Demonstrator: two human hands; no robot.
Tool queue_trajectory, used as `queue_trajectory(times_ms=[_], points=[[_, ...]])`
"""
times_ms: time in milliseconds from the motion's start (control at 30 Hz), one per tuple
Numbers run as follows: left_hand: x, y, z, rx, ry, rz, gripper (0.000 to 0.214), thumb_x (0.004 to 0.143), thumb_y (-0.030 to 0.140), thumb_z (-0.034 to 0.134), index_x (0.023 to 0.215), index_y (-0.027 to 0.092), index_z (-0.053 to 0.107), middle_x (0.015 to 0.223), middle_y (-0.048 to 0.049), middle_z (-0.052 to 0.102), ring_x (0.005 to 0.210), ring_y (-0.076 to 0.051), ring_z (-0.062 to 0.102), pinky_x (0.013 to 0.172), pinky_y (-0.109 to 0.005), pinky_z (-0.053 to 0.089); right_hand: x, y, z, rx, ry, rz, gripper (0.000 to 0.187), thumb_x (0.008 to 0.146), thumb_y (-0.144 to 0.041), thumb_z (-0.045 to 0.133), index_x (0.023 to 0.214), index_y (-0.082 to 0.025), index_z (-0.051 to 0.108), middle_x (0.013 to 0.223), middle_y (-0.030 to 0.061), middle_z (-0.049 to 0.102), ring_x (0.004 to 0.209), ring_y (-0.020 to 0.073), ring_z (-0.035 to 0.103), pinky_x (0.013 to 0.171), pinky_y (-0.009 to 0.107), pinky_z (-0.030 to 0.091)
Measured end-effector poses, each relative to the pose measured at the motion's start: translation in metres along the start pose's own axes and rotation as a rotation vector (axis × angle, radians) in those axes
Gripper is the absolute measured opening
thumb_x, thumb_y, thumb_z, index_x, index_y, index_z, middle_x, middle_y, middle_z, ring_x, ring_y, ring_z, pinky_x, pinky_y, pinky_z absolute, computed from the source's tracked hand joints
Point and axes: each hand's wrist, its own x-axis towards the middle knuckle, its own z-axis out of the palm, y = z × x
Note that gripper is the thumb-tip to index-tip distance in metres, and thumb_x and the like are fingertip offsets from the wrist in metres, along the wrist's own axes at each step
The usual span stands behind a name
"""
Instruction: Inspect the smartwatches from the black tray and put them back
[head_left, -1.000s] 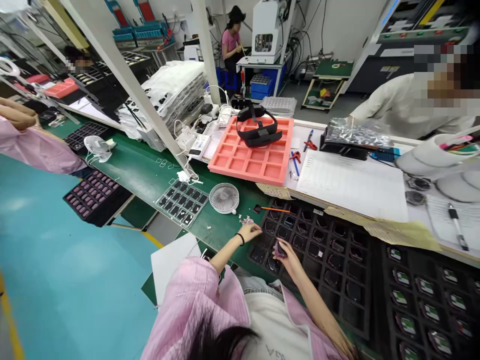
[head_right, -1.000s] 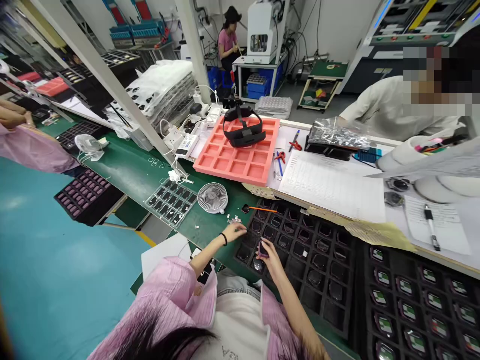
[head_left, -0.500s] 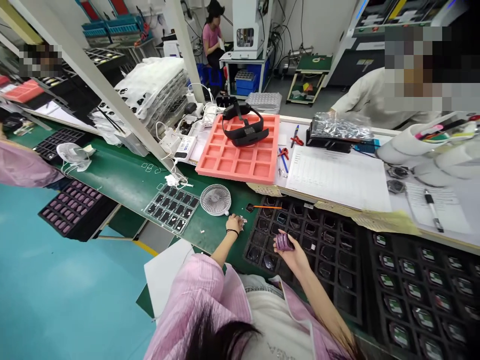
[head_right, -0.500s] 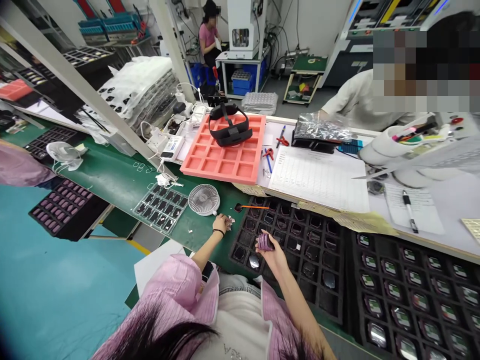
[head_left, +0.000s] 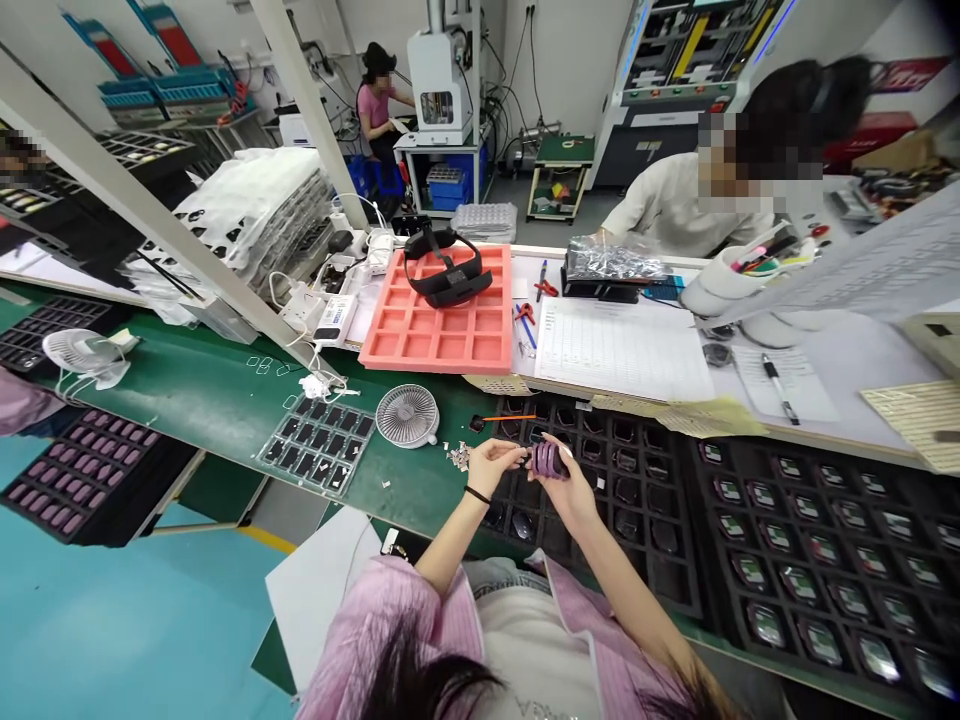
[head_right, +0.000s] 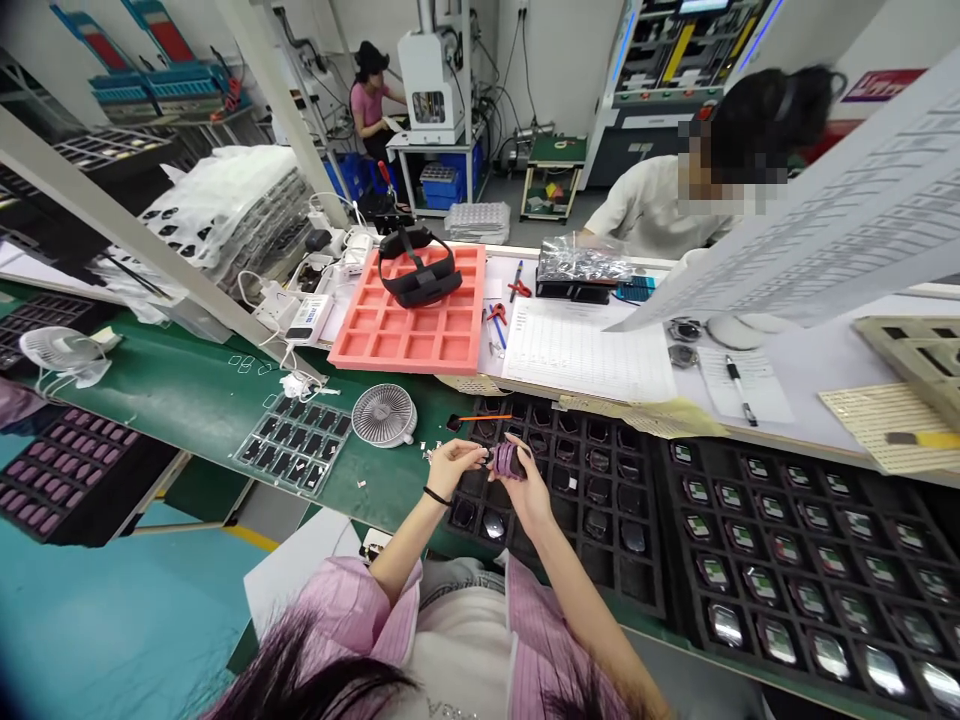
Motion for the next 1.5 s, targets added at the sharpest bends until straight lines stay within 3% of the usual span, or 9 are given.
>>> queue_trajectory(times_ms=[267, 567, 733, 900, 1000, 1167, 1267, 1333, 1500], points=[[-0.014, 0.028, 0.028, -0.171, 0.152, -0.029, 0.038, 0.049, 0.044, 0.085, 0.062, 0.012, 0.068, 0.06, -0.0043, 0.07, 0.043, -0.006, 0.051, 0.041, -0.019, 0.039, -0.007, -0.001, 0.012, -0.111, 0.023, -0.142, 0.034, 0.08, -0.043, 0.063, 0.11, -0.028, 0.061, 0.095, 0.0021, 0.067, 0.077, 0.0187, 0.061, 0.071, 0.037, 0.051], [-0.025, 0.032, 0.04, -0.286, 0.192, -0.004, 0.041, 0.046, 0.046, 0.086, 0.059, 0.013, 0.065, 0.055, -0.0009, 0.065, 0.047, -0.008, 0.053, 0.048, -0.022, 0.042, -0.01, 0.004, 0.014, -0.223, 0.066, -0.196, 0.036, 0.075, -0.044, 0.067, 0.107, -0.029, 0.062, 0.102, 0.0018, 0.064, 0.096, 0.0205, 0.058, 0.082, 0.035, 0.049], [-0.03, 0.027, 0.045, -0.508, 0.061, -0.174, 0.042, 0.053, 0.044, 0.086, 0.077, 0.014, 0.07, 0.053, 0.0047, 0.058, 0.045, -0.004, 0.044, 0.049, -0.019, 0.04, -0.014, 0.002, 0.016, -0.149, 0.042, -0.214, 0.033, 0.078, -0.046, 0.062, 0.106, -0.028, 0.064, 0.103, 0.0034, 0.065, 0.098, 0.021, 0.058, 0.088, 0.037, 0.046], [-0.041, 0.029, 0.042, -0.799, -0.253, -0.476, 0.026, 0.073, 0.04, 0.076, 0.08, 0.016, 0.068, 0.071, -0.0014, 0.066, 0.073, -0.014, 0.063, 0.078, -0.028, 0.051, -0.024, -0.001, 0.019, -0.081, 0.01, -0.151, 0.033, 0.079, -0.045, 0.06, 0.108, -0.029, 0.063, 0.105, 0.0029, 0.065, 0.102, 0.0214, 0.059, 0.095, 0.04, 0.043], [-0.045, 0.026, 0.039, -0.844, -0.247, -0.468, 0.019, 0.078, 0.033, 0.072, 0.087, 0.017, 0.07, 0.08, -0.003, 0.068, 0.083, -0.015, 0.065, 0.088, -0.028, 0.049, -0.03, -0.001, 0.022, -0.074, -0.003, -0.114, 0.034, 0.078, -0.045, 0.06, 0.108, -0.029, 0.063, 0.106, 0.0034, 0.064, 0.103, 0.022, 0.059, 0.095, 0.04, 0.044], [-0.034, -0.004, 0.03, -0.569, -0.199, -0.381, 0.035, 0.081, 0.046, 0.067, 0.101, 0.016, 0.068, 0.077, -0.0049, 0.068, 0.079, -0.016, 0.066, 0.083, -0.03, 0.053, -0.029, 0.005, 0.024, -0.054, -0.007, -0.063, 0.035, 0.079, -0.045, 0.059, 0.11, -0.029, 0.063, 0.104, 0.0044, 0.064, 0.097, 0.0224, 0.06, 0.084, 0.04, 0.049], [-0.014, -0.027, 0.007, -0.113, -0.176, -0.293, 0.042, 0.086, 0.052, 0.057, 0.104, 0.016, 0.065, 0.076, -0.0052, 0.068, 0.07, -0.015, 0.066, 0.071, -0.029, 0.055, -0.024, 0.009, 0.02, -0.017, 0.023, -0.032, 0.034, 0.081, -0.042, 0.06, 0.112, -0.029, 0.062, 0.095, 0.0035, 0.066, 0.082, 0.02, 0.061, 0.072, 0.037, 0.051], [0.002, -0.039, -0.018, 0.375, 0.02, -0.218, 0.034, 0.087, 0.046, 0.057, 0.102, 0.016, 0.064, 0.084, -0.0055, 0.069, 0.075, -0.015, 0.067, 0.07, -0.028, 0.055, -0.023, 0.009, 0.014, -0.003, 0.039, -0.032, 0.035, 0.081, -0.041, 0.06, 0.114, -0.029, 0.061, 0.092, 0.0031, 0.067, 0.074, 0.0186, 0.061, 0.064, 0.035, 0.05], [0.025, -0.065, -0.073, 0.722, 0.284, -0.237, 0.013, 0.083, 0.022, 0.065, 0.093, 0.014, 0.063, 0.113, -0.0132, 0.061, 0.102, -0.022, 0.062, 0.088, -0.033, 0.047, -0.024, 0.006, -0.003, -0.018, 0.06, -0.054, 0.035, 0.082, -0.041, 0.059, 0.115, -0.028, 0.06, 0.09, 0.0039, 0.068, 0.069, 0.0185, 0.061, 0.058, 0.034, 0.047]])
